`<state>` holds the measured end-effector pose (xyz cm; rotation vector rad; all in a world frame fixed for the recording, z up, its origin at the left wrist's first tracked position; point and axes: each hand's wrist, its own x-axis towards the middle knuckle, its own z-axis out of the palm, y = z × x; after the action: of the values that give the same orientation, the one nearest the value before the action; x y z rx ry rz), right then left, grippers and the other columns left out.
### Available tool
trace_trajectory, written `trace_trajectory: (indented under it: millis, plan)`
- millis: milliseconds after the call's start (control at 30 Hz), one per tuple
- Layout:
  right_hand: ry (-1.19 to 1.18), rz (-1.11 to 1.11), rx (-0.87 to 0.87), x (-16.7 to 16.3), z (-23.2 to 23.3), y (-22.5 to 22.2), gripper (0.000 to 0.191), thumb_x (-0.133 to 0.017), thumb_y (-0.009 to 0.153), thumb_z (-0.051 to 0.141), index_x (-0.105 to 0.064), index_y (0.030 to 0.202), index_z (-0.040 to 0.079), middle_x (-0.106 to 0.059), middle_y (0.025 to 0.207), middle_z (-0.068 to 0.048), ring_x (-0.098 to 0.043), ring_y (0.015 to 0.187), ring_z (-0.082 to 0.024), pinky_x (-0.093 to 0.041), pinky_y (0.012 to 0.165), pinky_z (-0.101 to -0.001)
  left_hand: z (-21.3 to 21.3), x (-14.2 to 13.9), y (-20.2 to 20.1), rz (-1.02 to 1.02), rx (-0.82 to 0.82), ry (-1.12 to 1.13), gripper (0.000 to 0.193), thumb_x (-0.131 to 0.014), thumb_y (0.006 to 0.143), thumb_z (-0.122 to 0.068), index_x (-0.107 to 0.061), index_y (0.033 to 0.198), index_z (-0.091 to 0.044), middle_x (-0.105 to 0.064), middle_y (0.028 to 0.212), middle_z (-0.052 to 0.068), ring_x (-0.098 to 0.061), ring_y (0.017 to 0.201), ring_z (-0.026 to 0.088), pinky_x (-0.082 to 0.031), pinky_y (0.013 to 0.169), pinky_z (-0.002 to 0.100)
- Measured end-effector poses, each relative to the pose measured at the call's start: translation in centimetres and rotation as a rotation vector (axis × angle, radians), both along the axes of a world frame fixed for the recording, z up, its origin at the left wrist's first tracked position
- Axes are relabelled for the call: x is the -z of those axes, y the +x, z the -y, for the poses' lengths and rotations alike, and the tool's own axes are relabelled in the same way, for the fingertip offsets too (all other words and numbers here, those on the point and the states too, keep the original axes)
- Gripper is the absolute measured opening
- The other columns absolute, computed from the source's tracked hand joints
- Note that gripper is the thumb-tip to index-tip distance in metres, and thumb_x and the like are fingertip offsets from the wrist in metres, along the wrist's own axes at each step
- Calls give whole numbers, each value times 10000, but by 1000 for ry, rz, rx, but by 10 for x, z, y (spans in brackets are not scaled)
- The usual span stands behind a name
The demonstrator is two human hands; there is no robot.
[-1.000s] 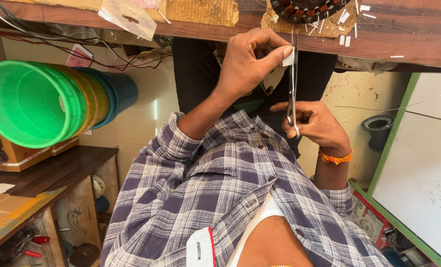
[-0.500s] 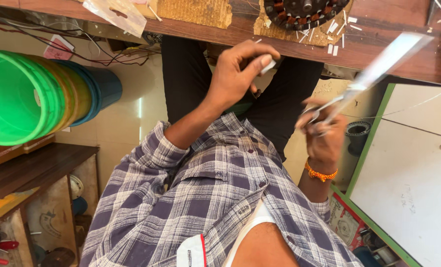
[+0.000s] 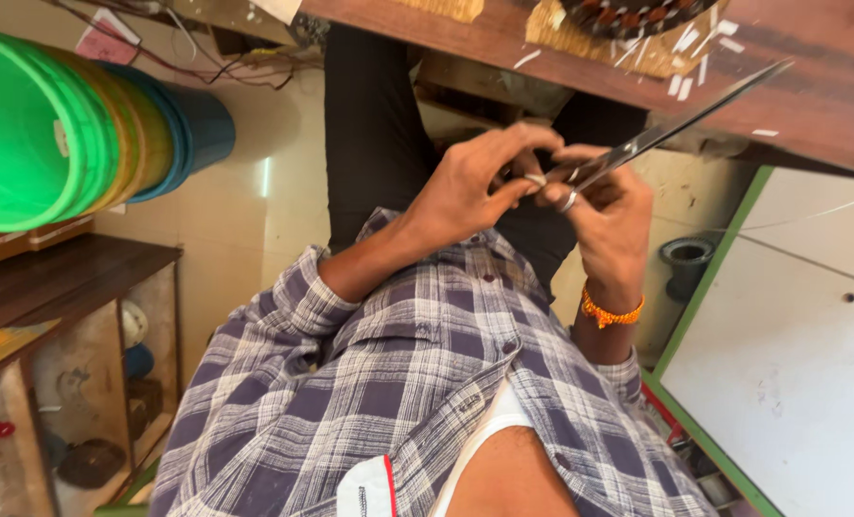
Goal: The person cuts small white insulating strips with scissors and inserts them into the slots of a motor stator. They use a screwdriver to press the strips into place and repeat the process for multiple slots.
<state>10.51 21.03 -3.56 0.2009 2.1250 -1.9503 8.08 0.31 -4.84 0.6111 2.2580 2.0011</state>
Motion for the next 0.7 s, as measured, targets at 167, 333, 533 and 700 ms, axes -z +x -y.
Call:
trace_trajectory:
  millis: [167,333,533,700]
  plan:
    - [-69,40,-44,-7,-10,2,323,-816,901,53,-635,1162,-5,-738,980,-77,-728,899,-149,-583,834,-263,-8,7,-3,456,155,286,282,-745,927,-17,-660,1195,-42,-700,982,50,-704,871,104,-640,698,254]
    - [-39,-6,8,2,-7,14,319,-823,918,42,-624,1162,-11,-684,1028,-51,-674,951,-116,-548,848,-251,-17,17,3,481,102,296,124,-763,915,-84,-713,1011,-24,-697,933,36,-676,835,91,-589,696,242]
    - [-111,10,130,20,9,8,331,-804,877,22,-639,1163,-7,-701,987,-56,-700,875,-131,-591,805,-253,-14,9,-1,176,54,-10,77,-772,881,-48,-758,955,-67,-580,828,92,-588,739,193,-465,665,335]
    - [-195,-49,240,25,4,7,398,-824,851,-7,-614,1189,-6,-720,977,-78,-697,811,-141,-597,700,-271,-21,5,-6,74,-3,47,206,-784,880,-83,-780,1084,-111,-654,860,53,-632,770,143,-515,703,300]
